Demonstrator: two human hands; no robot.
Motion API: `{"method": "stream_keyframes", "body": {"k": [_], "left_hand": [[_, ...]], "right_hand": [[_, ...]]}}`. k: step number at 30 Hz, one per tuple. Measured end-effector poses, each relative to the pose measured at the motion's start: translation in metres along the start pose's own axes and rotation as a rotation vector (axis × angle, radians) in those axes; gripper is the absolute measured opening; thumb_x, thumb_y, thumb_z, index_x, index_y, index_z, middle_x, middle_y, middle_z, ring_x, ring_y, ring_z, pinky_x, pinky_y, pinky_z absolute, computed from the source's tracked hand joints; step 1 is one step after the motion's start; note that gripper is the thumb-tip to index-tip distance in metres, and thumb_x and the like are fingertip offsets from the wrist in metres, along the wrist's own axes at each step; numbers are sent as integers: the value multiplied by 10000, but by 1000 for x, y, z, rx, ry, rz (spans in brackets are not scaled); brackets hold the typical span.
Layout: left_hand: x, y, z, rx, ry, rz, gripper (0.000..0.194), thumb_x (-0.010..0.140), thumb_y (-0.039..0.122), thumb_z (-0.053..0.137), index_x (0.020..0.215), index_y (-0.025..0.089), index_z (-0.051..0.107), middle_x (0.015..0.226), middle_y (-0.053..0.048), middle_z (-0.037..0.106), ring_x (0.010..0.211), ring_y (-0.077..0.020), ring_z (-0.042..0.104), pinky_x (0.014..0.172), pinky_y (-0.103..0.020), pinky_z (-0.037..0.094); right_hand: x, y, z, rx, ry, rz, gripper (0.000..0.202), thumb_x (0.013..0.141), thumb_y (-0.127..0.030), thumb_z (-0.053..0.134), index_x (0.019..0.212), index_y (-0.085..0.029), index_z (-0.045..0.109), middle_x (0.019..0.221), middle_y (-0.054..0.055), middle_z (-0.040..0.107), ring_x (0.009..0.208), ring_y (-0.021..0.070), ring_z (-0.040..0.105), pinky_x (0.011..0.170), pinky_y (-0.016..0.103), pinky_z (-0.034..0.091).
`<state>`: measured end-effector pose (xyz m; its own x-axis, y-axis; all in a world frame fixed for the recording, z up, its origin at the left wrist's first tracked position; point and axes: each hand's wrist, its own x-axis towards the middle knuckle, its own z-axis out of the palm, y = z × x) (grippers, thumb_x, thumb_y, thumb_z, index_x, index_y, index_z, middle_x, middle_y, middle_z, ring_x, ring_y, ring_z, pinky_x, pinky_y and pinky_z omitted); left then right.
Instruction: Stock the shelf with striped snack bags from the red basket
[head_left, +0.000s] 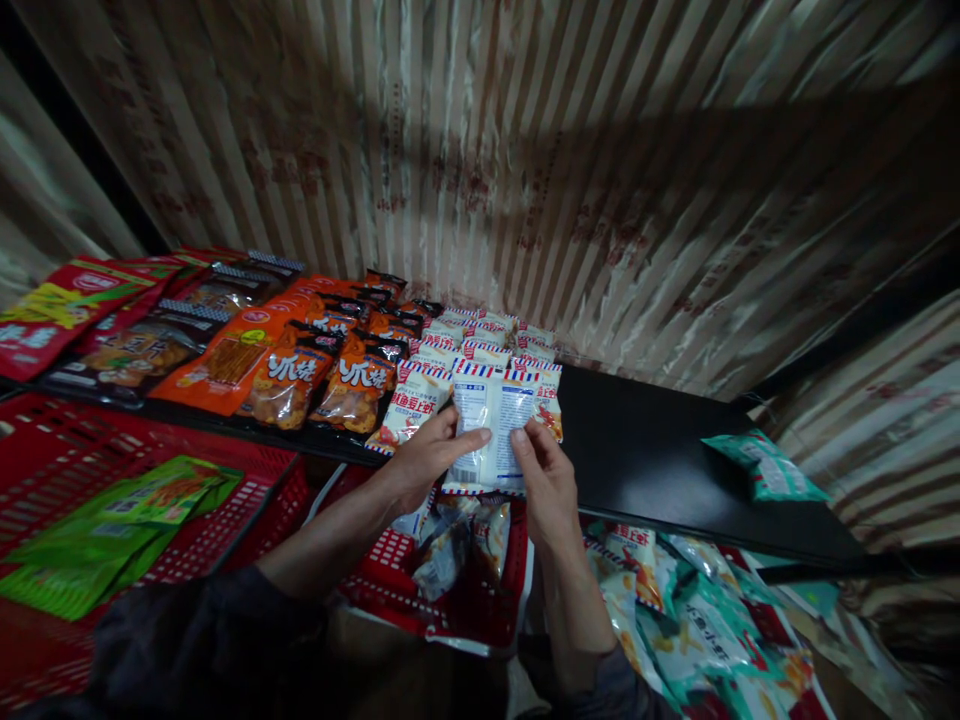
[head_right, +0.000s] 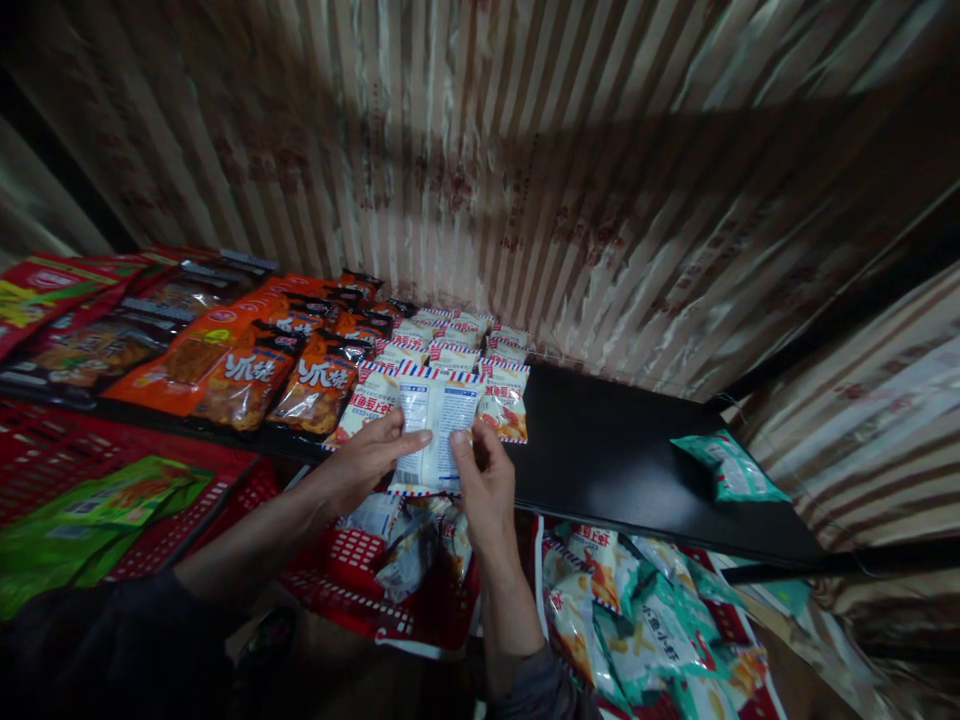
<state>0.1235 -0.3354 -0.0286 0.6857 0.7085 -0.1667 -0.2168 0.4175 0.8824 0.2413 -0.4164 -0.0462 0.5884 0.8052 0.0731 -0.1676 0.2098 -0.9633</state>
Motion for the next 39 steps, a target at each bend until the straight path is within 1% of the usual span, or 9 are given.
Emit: {"method": "stream_keyframes", "body": {"k": [5, 10, 17, 21, 25, 28, 31, 33, 39], "left_hand": [[-1, 0, 1, -3, -27, -6, 506, 641, 315, 829, 1068, 133, 627, 1066, -121, 725, 923, -250, 691, 845, -362, 515], [-2, 0, 1, 1, -48, 0, 524, 647, 324, 830, 1094, 143, 627, 1053, -118, 729, 954, -264, 685, 851, -376, 512], [-2, 0, 2, 30, -30, 11, 501, 632, 343, 832, 1051, 138, 646, 1019, -115, 735, 939, -269, 687, 845, -387, 516], [-3, 0, 3, 35, -42, 24, 504, 635, 326, 828, 1061, 136, 636, 1034, -116, 731, 922, -257, 689, 838, -377, 518], [-5, 0, 5, 52, -22, 53, 511, 632, 315, 828, 1061, 134, 620, 1049, -115, 725, 910, -252, 688, 810, -362, 522], [-6, -1, 7, 71, -24, 88, 498, 631, 311, 825, 1050, 138, 618, 1054, -110, 721, 958, -258, 675, 834, -361, 514], [-6, -2, 8, 83, -31, 112, 475, 636, 307, 820, 1031, 143, 614, 1060, -107, 718, 975, -252, 668, 856, -361, 505], [-5, -2, 9, 85, -35, 124, 469, 640, 309, 817, 1027, 146, 611, 1066, -106, 716, 972, -247, 669, 862, -362, 503], [-5, -2, 9, 92, -18, 131, 486, 631, 305, 822, 1034, 140, 608, 1050, -107, 719, 969, -250, 670, 867, -365, 504]], "right_hand": [[3, 1, -4, -23, 31, -6, 369, 718, -460, 733, 985, -206, 710, 923, 22, 749, 863, 229, 680, 791, 373, 553], [3, 2, -7, -82, 69, -14, 380, 721, -486, 721, 978, -206, 723, 944, 24, 750, 853, 229, 678, 788, 373, 552], [3, 2, -7, -152, 41, -56, 353, 785, -508, 652, 922, -190, 717, 837, 8, 720, 778, 186, 636, 707, 300, 517], [5, 7, -8, -175, 51, -62, 409, 801, -520, 619, 1026, -183, 680, 926, 36, 715, 830, 201, 639, 743, 325, 513], [5, 7, -9, -372, 213, -261, 460, 798, -460, 636, 1171, -195, 593, 1114, 77, 658, 964, 203, 611, 854, 357, 484], [2, 2, -9, -578, 309, -447, 339, 816, -407, 624, 1094, -212, 616, 1089, 78, 630, 953, 203, 588, 800, 343, 474], [-2, -2, -8, -681, 310, -549, 196, 857, -367, 585, 966, -218, 650, 1003, 69, 616, 922, 201, 574, 735, 322, 461], [-3, -3, -7, -693, 287, -575, 156, 877, -344, 560, 911, -223, 652, 951, 56, 614, 908, 195, 576, 761, 329, 466], [-3, -2, -7, -698, 246, -606, 158, 895, -314, 535, 955, -221, 649, 961, 57, 644, 937, 197, 596, 857, 368, 484]]}}
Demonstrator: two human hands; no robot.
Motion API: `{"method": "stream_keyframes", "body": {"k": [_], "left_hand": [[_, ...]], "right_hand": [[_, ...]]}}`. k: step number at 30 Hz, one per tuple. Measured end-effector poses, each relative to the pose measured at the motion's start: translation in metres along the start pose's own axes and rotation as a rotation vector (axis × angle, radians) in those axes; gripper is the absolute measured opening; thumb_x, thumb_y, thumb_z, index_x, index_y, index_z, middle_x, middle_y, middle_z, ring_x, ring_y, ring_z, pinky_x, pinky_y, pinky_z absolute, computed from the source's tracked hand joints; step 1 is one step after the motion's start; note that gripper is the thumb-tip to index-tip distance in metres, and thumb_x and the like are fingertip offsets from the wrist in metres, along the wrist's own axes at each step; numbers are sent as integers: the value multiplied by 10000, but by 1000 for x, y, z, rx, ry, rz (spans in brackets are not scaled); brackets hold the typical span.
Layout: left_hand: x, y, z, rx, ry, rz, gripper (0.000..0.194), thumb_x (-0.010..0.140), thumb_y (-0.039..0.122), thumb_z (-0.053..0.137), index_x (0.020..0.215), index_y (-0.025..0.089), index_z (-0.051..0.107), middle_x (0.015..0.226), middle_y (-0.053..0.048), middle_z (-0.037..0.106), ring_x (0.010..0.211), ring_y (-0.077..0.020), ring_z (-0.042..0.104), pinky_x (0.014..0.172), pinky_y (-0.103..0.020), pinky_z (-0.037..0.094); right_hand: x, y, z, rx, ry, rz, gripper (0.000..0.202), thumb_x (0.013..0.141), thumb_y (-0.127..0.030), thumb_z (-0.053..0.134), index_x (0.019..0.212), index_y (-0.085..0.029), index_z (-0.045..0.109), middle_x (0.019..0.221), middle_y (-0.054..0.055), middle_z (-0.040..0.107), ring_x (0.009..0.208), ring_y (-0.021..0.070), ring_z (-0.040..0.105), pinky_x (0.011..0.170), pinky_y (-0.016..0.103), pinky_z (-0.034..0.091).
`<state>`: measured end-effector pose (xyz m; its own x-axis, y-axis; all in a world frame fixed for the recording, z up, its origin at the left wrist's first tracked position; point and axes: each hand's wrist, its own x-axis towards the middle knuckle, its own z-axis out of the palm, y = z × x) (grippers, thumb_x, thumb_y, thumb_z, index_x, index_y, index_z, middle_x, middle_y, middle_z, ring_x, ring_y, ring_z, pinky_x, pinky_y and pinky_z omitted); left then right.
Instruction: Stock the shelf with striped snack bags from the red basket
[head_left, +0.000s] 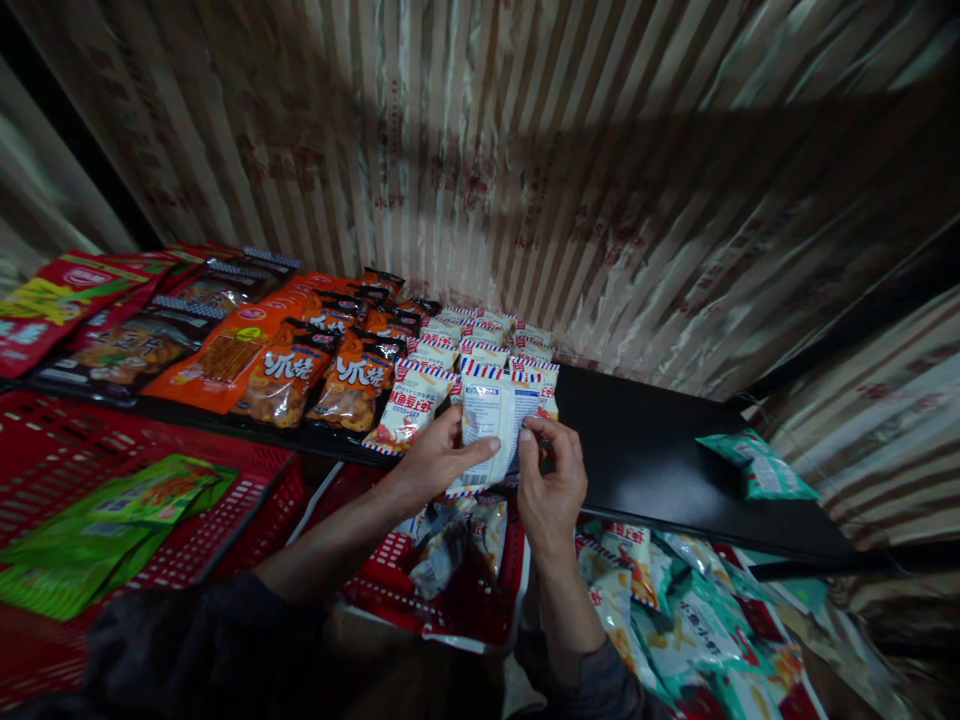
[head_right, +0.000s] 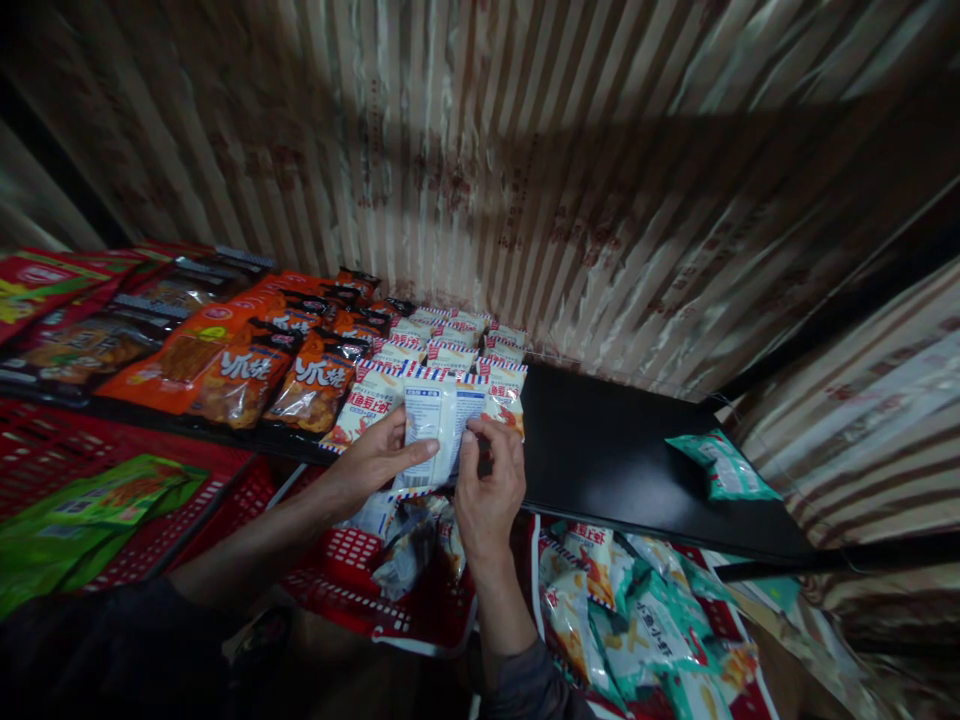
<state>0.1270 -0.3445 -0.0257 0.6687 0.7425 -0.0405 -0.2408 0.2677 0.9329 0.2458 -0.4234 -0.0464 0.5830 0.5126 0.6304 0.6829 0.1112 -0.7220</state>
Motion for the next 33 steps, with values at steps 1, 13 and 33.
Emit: {"method": "stream_keyframes", "body": {"k": [1, 13, 33], "left_hand": [[0, 0, 0, 1, 6, -3, 485, 629, 302, 822, 1033, 142, 606, 1053, -107, 718, 972, -250, 669, 867, -365, 504], [-5, 13, 0, 43, 11, 92, 337, 747, 395, 721, 1014, 195, 668, 1037, -77, 710, 996, -241, 643, 864, -335, 488], [4, -5, -9, 405, 137, 207, 298, 745, 293, 683, 1027, 193, 685, 1096, -96, 665, 994, -237, 621, 821, -336, 509]], "right_hand": [[0, 0, 0, -2, -6, -7, 168, 899, -311, 528, 970, -220, 650, 979, 63, 648, 958, 199, 599, 882, 378, 480], [-5, -5, 1, 142, -225, 149, 616, 837, -452, 601, 1384, -200, 467, 1379, 126, 548, 1280, 270, 498, 1075, 464, 372], [10, 4, -13, 602, -276, 568, 524, 751, -395, 707, 1225, -215, 578, 1171, 69, 689, 1039, 244, 643, 935, 406, 498]]}}
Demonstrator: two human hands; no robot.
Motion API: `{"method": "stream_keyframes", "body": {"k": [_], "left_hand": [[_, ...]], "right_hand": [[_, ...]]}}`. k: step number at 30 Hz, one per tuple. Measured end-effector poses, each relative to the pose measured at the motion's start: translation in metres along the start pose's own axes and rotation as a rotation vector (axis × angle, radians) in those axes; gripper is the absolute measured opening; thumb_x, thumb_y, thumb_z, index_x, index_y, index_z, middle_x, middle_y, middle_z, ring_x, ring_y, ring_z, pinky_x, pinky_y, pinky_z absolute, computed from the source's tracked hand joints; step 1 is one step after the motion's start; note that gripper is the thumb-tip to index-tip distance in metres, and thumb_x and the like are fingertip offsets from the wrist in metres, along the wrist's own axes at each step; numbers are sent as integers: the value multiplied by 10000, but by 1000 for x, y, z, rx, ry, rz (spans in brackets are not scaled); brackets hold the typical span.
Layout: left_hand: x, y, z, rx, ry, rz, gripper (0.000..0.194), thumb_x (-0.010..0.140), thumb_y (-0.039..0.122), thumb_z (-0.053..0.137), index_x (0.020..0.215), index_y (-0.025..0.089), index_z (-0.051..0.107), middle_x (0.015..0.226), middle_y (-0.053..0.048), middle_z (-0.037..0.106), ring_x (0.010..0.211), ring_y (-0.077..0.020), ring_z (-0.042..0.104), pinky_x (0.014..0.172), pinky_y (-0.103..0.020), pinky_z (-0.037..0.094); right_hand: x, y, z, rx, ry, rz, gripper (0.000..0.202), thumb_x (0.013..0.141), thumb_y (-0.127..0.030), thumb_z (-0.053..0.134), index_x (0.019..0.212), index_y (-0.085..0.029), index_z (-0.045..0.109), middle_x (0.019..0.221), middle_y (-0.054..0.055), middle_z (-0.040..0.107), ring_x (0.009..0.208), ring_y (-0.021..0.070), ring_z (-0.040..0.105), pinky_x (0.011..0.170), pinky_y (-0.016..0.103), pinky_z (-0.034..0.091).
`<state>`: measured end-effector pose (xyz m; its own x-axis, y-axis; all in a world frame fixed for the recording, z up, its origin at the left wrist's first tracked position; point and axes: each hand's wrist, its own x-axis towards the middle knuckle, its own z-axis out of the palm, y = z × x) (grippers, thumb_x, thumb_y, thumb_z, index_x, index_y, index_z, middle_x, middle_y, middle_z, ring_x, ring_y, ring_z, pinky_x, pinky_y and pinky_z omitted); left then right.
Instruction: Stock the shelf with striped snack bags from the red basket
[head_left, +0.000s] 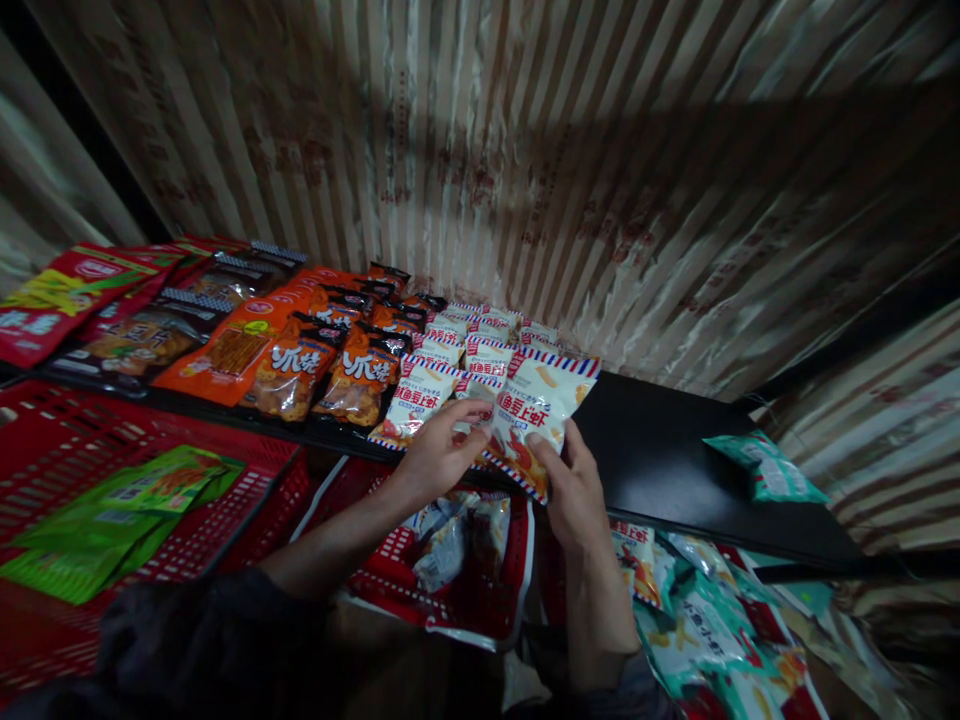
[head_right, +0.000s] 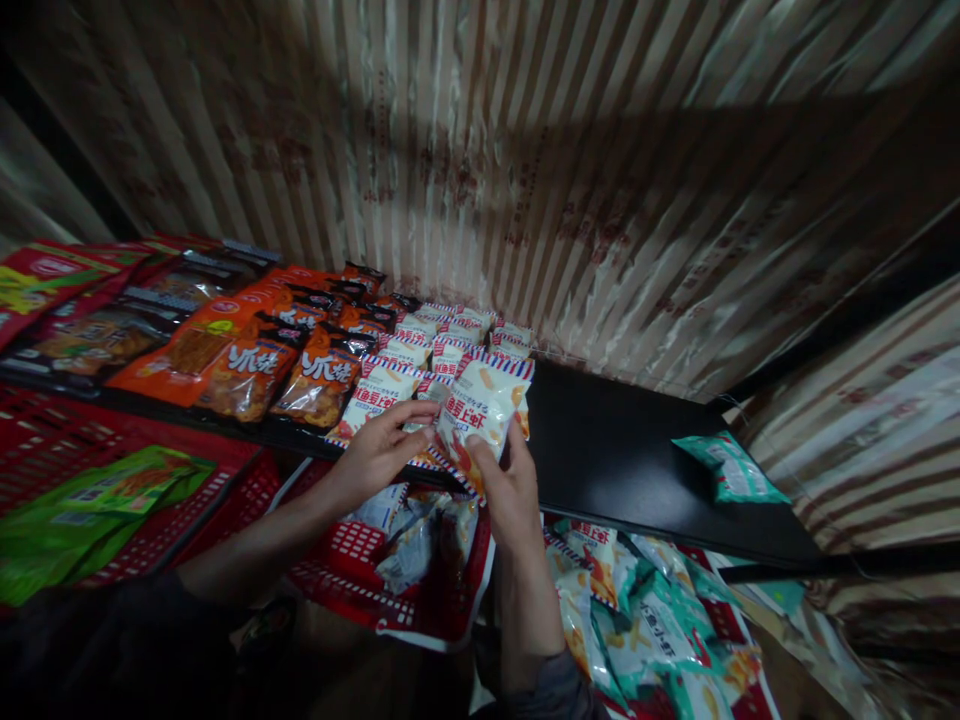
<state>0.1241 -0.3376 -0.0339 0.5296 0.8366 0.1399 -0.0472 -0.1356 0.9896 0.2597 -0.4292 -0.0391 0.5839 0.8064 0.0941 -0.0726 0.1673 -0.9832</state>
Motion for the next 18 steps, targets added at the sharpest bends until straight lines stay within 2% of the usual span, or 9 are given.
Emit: {"method": "stream_keyframes", "body": {"k": [4, 8, 12, 18], "left_hand": [[3, -5, -1, -15, -43, -95, 345, 731, 275, 685, 1050, 152, 638, 1028, -93, 673, 924, -215, 633, 831, -351, 508], [2, -5, 1, -136, -112, -210, 378, 736, 279, 685, 1069, 122, 602, 1003, -92, 651, 893, -199, 635, 744, -324, 528], [1, -4, 3, -181, -136, -245, 369, 714, 303, 728, 1013, 121, 610, 881, -42, 634, 768, -159, 629, 689, -312, 535], [2, -1, 7, -291, -79, -226, 357, 683, 298, 768, 958, 133, 611, 856, -14, 651, 667, -113, 621, 663, -279, 529]], "right_hand": [[2, -6, 0, 208, 87, 105, 567, 682, -362, 771, 1203, -224, 593, 1093, 45, 719, 975, 231, 678, 883, 388, 542], [5, -6, 2, 322, 126, 114, 463, 667, -347, 785, 1092, -227, 647, 1014, 26, 739, 948, 225, 693, 859, 382, 564], [7, -2, 3, 329, 124, 103, 405, 691, -367, 771, 1051, -218, 660, 970, 35, 742, 923, 227, 704, 852, 395, 572], [8, 0, -1, 238, 112, 47, 469, 738, -431, 735, 1150, -234, 630, 1097, 38, 714, 1030, 223, 668, 914, 403, 546]]}}
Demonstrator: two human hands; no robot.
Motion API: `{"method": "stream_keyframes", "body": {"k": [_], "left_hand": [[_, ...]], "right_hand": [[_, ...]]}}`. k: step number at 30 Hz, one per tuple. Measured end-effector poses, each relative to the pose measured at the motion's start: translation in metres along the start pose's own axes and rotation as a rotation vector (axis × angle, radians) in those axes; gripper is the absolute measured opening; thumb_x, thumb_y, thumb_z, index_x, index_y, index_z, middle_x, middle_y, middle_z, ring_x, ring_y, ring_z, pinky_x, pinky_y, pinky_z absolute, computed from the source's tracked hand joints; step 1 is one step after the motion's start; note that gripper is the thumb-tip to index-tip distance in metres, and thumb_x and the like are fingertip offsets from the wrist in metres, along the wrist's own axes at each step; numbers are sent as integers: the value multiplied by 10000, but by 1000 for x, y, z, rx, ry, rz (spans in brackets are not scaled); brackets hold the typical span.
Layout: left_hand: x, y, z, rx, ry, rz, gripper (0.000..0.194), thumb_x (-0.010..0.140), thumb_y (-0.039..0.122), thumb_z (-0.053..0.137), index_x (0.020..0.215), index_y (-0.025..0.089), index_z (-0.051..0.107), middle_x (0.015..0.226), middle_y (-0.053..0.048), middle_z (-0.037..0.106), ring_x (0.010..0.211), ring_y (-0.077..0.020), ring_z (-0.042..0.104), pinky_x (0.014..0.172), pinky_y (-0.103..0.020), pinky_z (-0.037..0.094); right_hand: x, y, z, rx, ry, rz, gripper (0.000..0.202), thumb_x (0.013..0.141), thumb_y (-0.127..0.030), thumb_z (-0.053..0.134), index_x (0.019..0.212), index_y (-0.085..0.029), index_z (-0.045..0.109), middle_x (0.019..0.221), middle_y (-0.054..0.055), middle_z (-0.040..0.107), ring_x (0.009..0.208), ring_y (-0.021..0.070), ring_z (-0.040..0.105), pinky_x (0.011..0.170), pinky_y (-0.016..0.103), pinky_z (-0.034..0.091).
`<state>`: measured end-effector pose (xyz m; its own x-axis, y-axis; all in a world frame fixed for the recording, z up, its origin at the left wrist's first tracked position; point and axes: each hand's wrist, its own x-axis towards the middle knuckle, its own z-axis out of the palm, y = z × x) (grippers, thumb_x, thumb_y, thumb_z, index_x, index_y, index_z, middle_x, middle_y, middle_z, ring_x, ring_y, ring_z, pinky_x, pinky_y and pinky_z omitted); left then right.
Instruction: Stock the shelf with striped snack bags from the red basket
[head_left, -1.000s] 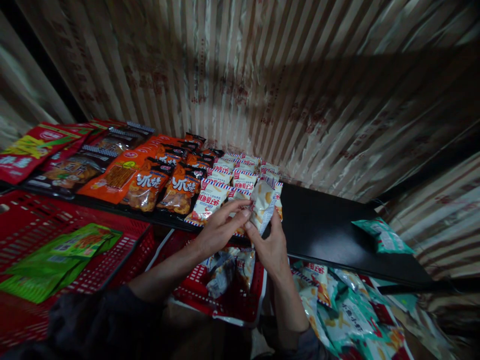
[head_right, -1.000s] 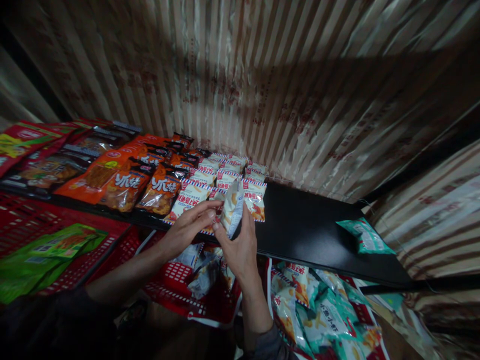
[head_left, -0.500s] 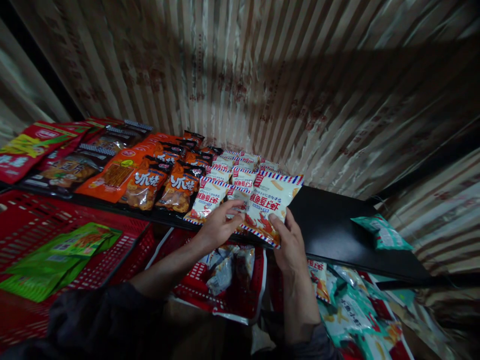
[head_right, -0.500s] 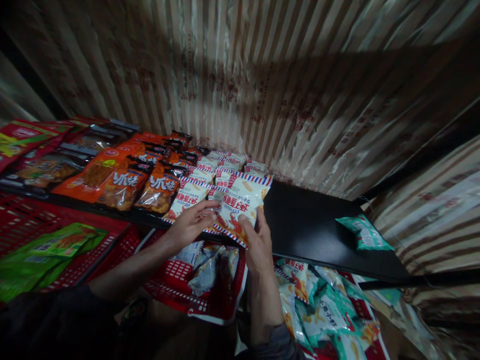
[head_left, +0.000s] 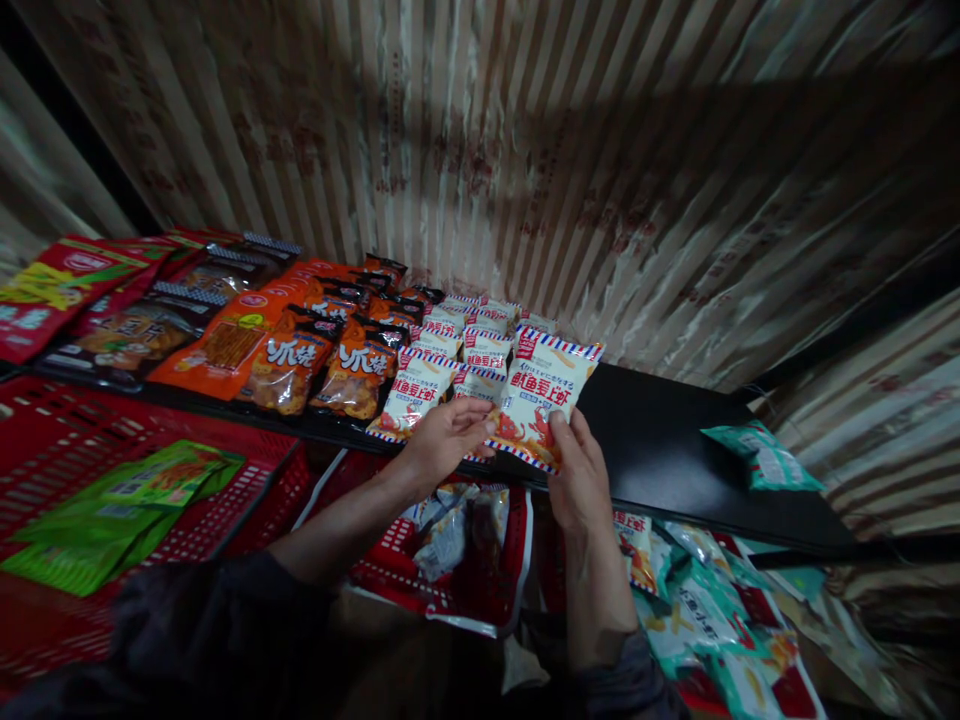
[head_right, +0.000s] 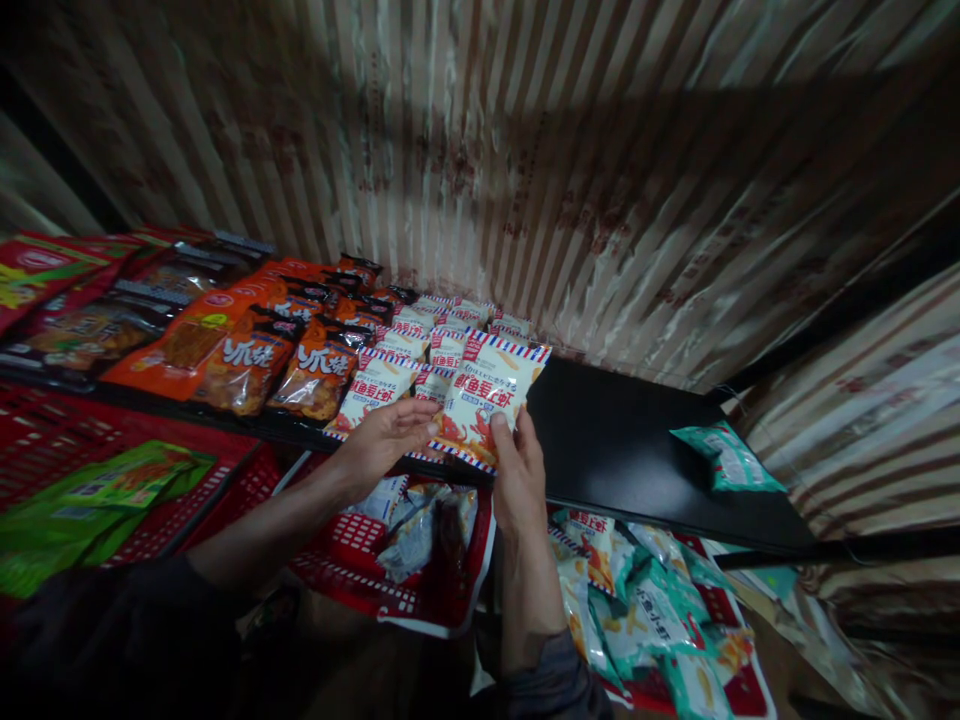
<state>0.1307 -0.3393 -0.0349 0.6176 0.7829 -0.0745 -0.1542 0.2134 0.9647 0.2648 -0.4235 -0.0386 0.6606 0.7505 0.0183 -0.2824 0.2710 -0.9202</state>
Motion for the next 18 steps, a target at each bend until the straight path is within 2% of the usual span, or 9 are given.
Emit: {"method": "stream_keyframes", "body": {"k": [6, 13, 18], "left_hand": [[4, -4, 6, -85, 49, 25, 365, 647, 286, 791, 919, 135, 600, 829, -5, 664, 674, -114, 636, 682, -269, 526], [6, -5, 18, -64, 29, 55, 347, 659, 152, 742, 982, 133, 616, 896, -32, 693, 856, -152, 654, 875, -337, 510], [9, -6, 27, -68, 33, 41, 337, 658, 94, 713, 977, 134, 612, 881, -24, 694, 822, -135, 649, 840, -313, 530]], "right_hand": [[4, -3, -13, -89, -6, -19, 687, 640, -350, 823, 1263, -245, 552, 1119, 54, 711, 1057, 228, 654, 960, 440, 511], [5, -3, -22, -149, 13, -57, 611, 679, -370, 782, 1237, -228, 577, 1120, 65, 711, 1052, 242, 653, 981, 480, 487], [4, -4, -29, -180, 9, -85, 562, 711, -390, 750, 1226, -235, 587, 1193, 69, 683, 1108, 247, 626, 984, 470, 480]]}}
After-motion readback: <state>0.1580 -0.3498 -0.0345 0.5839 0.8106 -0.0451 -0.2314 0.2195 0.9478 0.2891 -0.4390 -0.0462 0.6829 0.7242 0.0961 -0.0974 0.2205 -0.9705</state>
